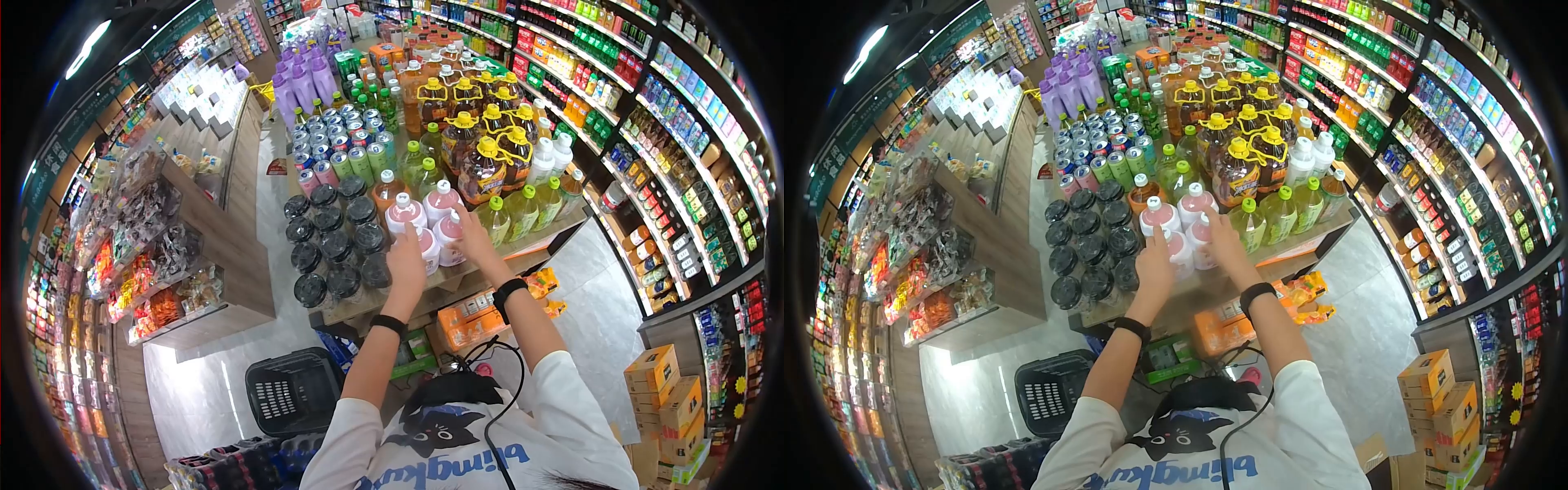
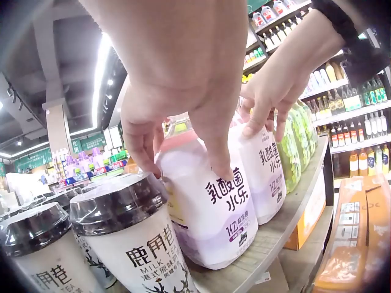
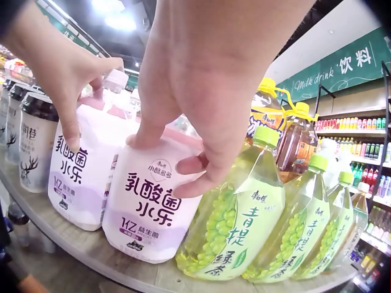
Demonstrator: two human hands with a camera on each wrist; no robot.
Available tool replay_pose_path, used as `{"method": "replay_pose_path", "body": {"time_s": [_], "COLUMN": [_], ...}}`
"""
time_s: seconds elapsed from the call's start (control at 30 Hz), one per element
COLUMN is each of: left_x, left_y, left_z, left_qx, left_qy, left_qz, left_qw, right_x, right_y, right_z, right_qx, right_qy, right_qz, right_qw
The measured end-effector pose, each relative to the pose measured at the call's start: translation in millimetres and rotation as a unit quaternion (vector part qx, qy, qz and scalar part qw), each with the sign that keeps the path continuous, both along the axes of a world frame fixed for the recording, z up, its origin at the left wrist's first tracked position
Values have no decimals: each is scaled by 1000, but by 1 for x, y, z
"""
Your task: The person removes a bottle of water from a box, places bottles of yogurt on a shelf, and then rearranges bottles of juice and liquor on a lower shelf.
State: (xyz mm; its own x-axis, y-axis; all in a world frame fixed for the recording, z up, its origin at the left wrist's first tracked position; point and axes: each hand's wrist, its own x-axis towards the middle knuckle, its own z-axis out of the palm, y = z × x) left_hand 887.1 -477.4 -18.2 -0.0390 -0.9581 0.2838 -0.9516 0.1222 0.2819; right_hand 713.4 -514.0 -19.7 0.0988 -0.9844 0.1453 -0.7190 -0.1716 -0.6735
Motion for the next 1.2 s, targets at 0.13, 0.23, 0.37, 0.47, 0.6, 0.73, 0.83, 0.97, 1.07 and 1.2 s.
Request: {"method": "replay_pose_path", "body": {"time_s": [0.13,0.23,0.37,0.47,0.6,0.73,0.83,0.97,1.07,1.2], "left_x": [-2,-2,-1,-3,-3,-4,-4,-5,-7,-6], "left_y": [-1,-6,-7,-9,-10,-10,-9,-7,-8,-7], "left_z": [-5,-12,-23,-22,-25,-25,-22,-20,-20,-17], "left_qx": [-12,-37,-76,-74,-70,-71,-70,-49,-30,-17], "left_qy": [-14,-17,-25,-22,-33,-37,-41,-29,-12,-1], "left_qz": [19,31,37,44,51,57,54,53,57,53], "left_qw": [1000,999,996,996,996,995,995,997,998,998], "right_x": [-6,-16,-17,-14,-14,-10,-9,-10,-12,-14], "right_y": [-4,-19,-37,-67,-101,-111,-114,-110,-117,-121], "right_z": [-7,8,61,50,24,18,20,31,24,19], "right_qx": [-44,-1,48,-102,-106,-56,-49,-47,-6,32], "right_qy": [6,-7,-22,12,123,134,151,146,98,22], "right_qz": [33,62,61,68,101,114,111,137,146,137], "right_qw": [998,998,997,992,982,983,981,979,984,990]}}
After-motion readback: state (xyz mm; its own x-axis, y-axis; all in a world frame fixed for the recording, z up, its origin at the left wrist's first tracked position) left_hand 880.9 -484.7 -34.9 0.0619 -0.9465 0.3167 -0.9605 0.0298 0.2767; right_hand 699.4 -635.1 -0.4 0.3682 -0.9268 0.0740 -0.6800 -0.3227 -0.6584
